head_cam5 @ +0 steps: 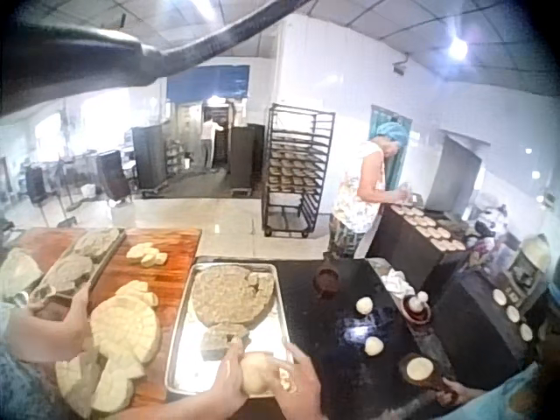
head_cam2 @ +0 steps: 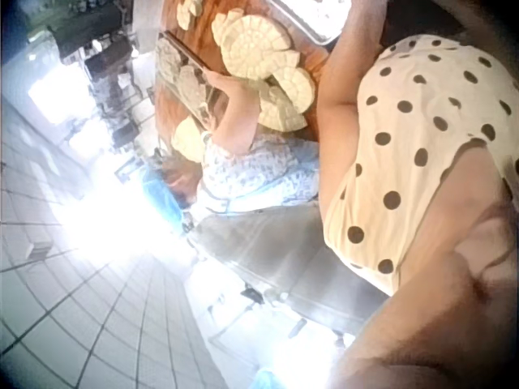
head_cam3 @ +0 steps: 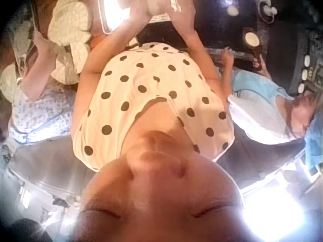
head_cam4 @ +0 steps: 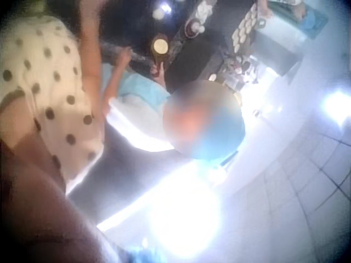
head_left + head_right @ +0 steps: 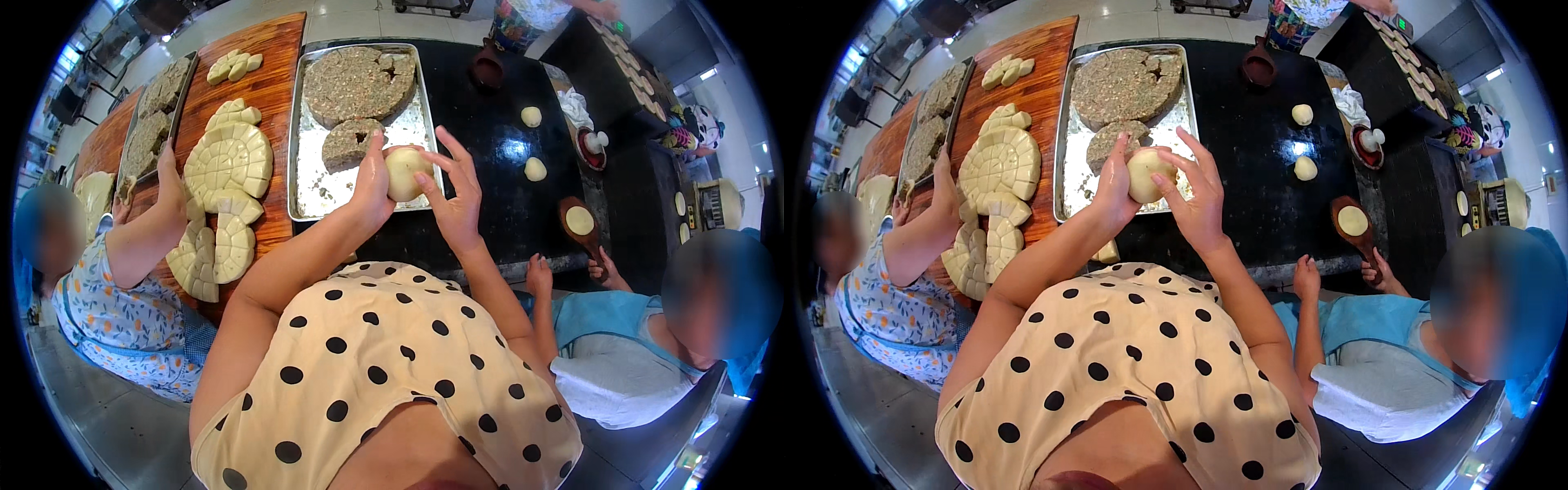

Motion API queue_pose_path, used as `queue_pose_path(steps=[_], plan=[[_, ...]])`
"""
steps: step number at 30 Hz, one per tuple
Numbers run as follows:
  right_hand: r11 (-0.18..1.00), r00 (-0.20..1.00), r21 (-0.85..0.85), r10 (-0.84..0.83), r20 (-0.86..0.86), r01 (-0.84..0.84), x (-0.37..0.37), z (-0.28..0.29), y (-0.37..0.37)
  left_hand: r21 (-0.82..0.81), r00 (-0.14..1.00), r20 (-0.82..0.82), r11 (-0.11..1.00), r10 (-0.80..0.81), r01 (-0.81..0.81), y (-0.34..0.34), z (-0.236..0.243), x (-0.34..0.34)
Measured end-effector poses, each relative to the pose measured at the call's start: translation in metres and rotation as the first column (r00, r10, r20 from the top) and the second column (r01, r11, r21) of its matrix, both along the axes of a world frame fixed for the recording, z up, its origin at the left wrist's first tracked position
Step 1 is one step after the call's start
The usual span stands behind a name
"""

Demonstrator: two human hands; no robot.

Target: The person prepares buns by flattening small pieces of dough, placing a spoonful of meat filling in the center, and then folding and rolling the dough into a ball.

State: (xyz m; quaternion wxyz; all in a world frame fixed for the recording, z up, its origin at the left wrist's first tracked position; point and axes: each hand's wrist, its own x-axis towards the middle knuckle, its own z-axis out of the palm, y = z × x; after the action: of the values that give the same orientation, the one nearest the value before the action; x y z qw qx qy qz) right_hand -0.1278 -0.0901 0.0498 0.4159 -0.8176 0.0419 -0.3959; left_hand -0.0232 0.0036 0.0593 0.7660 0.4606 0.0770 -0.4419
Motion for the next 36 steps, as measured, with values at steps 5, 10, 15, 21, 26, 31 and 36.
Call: queue_pose_path(steps=[5,10,15,21,26,31,36], plan=[[1.0,0.996,-0.004,-0.019,-0.09,0.019,0.011,-0.01,0.006,-0.021,0.994,0.11,1.0,0.0,0.002,0.005,-0.02,0.008],[0.999,0.977,0.028,-0.016,-0.214,0.022,0.014,-0.002,0.003,0.043,0.949,0.313,0.999,-0.038,0.026,0.006,-0.028,0.016],[1.0,0.987,-0.022,0.015,-0.16,-0.019,0.026,-0.006,-0.002,0.054,0.94,0.328,0.995,-0.093,0.08,0.005,-0.035,0.026],[0.852,0.999,0.521,-0.046,-0.012,0.045,0.055,-0.016,-0.05,-0.226,0.945,-0.167,0.944,-0.282,0.242,0.013,-0.03,0.039],[0.927,0.989,0.374,0.04,-0.143,0.016,0.055,-0.044,-0.06,-0.345,0.882,-0.328,0.912,-0.337,0.22,0.017,-0.031,0.045],[0.983,0.983,-0.031,0.177,-0.05,-0.178,0.049,-0.016,0.013,-0.402,0.892,-0.259,0.881,-0.37,0.249,0.003,-0.061,0.041],[0.763,0.997,0.646,-0.069,0.041,0.026,0.047,-0.031,0.018,-0.266,0.937,-0.253,0.949,-0.24,0.171,-0.005,-0.023,0.021]])
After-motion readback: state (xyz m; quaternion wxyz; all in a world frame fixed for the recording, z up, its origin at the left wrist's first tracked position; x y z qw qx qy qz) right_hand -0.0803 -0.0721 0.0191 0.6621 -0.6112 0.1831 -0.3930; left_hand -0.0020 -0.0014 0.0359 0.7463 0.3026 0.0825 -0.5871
